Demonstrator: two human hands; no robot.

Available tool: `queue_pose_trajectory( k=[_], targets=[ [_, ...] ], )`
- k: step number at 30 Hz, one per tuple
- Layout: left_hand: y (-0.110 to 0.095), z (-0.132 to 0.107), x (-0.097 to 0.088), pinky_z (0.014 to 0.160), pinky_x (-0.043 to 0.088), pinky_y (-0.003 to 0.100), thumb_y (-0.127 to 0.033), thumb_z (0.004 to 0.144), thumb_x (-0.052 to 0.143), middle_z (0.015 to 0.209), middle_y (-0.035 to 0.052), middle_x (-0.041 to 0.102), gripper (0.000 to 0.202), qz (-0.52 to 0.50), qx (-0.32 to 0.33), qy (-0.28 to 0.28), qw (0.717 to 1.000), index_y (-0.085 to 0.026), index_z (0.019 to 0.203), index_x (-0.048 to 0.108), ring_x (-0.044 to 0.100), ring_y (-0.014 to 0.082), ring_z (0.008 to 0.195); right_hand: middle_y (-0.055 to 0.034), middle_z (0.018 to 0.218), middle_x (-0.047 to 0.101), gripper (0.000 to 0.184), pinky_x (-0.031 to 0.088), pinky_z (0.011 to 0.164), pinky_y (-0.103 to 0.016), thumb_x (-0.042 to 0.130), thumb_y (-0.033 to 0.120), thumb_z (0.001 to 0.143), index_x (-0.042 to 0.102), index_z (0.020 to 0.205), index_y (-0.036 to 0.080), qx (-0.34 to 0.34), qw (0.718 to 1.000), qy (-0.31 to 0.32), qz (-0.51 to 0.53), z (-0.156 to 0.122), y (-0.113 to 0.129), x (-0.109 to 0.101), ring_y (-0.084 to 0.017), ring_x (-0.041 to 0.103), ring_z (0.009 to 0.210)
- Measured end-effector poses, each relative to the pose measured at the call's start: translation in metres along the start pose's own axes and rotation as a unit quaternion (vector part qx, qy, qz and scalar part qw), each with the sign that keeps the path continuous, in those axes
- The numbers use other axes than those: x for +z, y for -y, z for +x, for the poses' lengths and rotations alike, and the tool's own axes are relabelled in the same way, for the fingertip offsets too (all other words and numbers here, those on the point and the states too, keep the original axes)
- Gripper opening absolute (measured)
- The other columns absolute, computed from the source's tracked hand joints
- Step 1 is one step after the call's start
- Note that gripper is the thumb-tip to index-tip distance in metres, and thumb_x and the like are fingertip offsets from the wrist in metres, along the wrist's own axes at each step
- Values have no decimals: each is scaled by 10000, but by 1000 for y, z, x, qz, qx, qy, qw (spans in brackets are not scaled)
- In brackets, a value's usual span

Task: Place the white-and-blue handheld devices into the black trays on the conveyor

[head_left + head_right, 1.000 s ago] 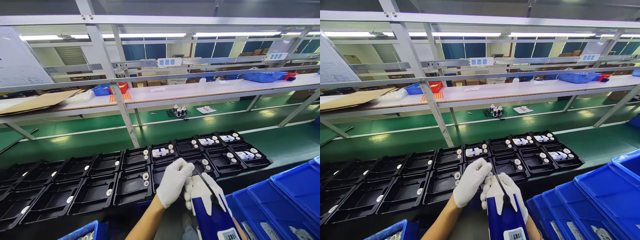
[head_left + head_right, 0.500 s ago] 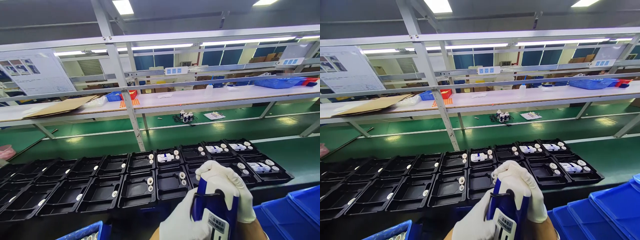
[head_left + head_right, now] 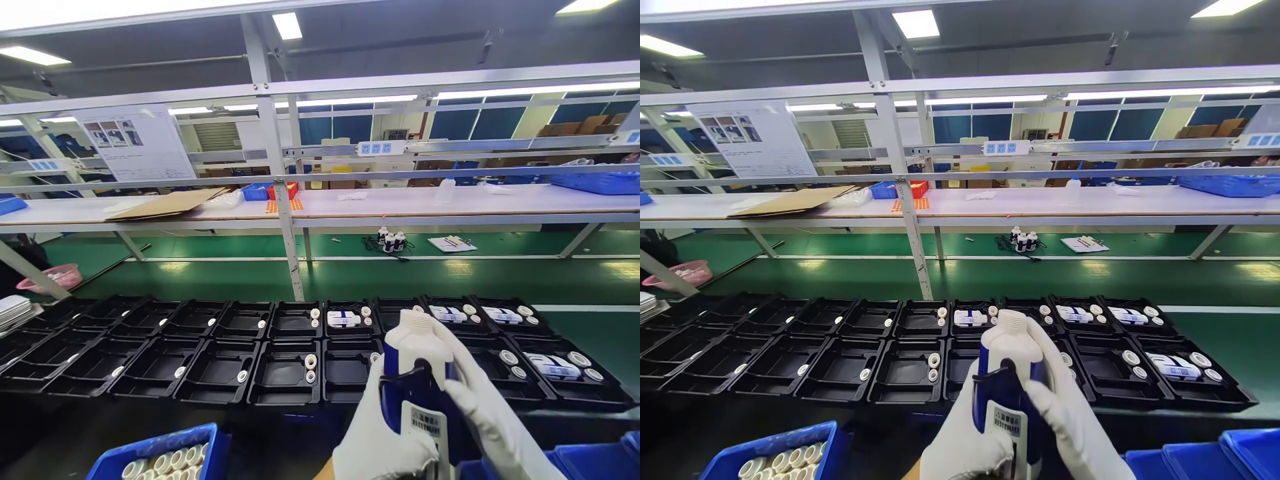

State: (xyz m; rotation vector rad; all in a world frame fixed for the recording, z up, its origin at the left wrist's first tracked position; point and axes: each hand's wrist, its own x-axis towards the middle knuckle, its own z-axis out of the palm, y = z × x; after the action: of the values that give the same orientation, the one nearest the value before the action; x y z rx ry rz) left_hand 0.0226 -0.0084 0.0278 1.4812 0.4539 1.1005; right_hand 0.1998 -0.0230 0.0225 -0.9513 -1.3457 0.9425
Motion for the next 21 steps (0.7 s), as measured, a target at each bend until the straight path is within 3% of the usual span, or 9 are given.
queue_pose_trajectory(
  k=[2, 5, 11, 17, 19, 21],
  targets=[
    [1, 1, 2, 1279, 331, 544, -221, 669, 889, 1445, 127, 587, 674, 8, 9, -34, 999, -202, 1289, 625, 501, 385, 1398, -86, 1639, 498, 806, 435, 1238, -510, 712, 516, 905, 384, 1619, 335, 15, 1000, 5, -13, -9, -3, 3, -332, 399, 1551],
    [4, -5, 7, 1270, 361, 538, -179, 737, 816, 1502, 150, 547, 700, 18, 8, -85, 996, -204, 1381, 543, 500, 376, 1429, -105, 1653, 476, 824, 416, 1254, -527, 690, 525, 921, 352, 1638, 299, 23, 999, -22, -2, -14, -6, 11, -338, 364, 1569],
    [5, -20, 17, 1247, 411, 456, -196, 785, 782, 1511, 159, 550, 792, -13, -32, -143, 989, -205, 1473, 391, 507, 317, 1458, -79, 1707, 392, 756, 296, 1318, -510, 519, 554, 1011, 268, 1673, 287, -22, 996, -30, -80, -15, -16, 23, -331, 352, 1576],
    [35, -18, 12, 1117, 516, 520, -346, 651, 897, 1426, 157, 593, 865, -90, -57, -196, 975, -243, 1400, 476, 569, 377, 1343, -50, 1718, 374, 719, 150, 1357, -495, 509, 515, 1011, 296, 1664, 301, -22, 994, -82, -63, -20, -15, 42, -313, 274, 1610],
    [42, -17, 4, 1141, 484, 570, -451, 614, 926, 1450, 188, 567, 942, -117, -50, -177, 976, -225, 1402, 460, 551, 407, 1356, -30, 1737, 333, 729, 196, 1351, -489, 531, 501, 1004, 286, 1666, 321, 5, 998, -63, -12, -19, -15, 45, -299, 243, 1621],
    [42, -18, -6, 1201, 409, 609, -549, 595, 941, 1480, 213, 538, 1016, -147, -49, -115, 981, -202, 1410, 444, 518, 425, 1397, -14, 1745, 308, 741, 282, 1327, -479, 558, 505, 991, 292, 1663, 338, 31, 998, -48, 35, -17, -18, 45, -296, 240, 1620]
  ],
)
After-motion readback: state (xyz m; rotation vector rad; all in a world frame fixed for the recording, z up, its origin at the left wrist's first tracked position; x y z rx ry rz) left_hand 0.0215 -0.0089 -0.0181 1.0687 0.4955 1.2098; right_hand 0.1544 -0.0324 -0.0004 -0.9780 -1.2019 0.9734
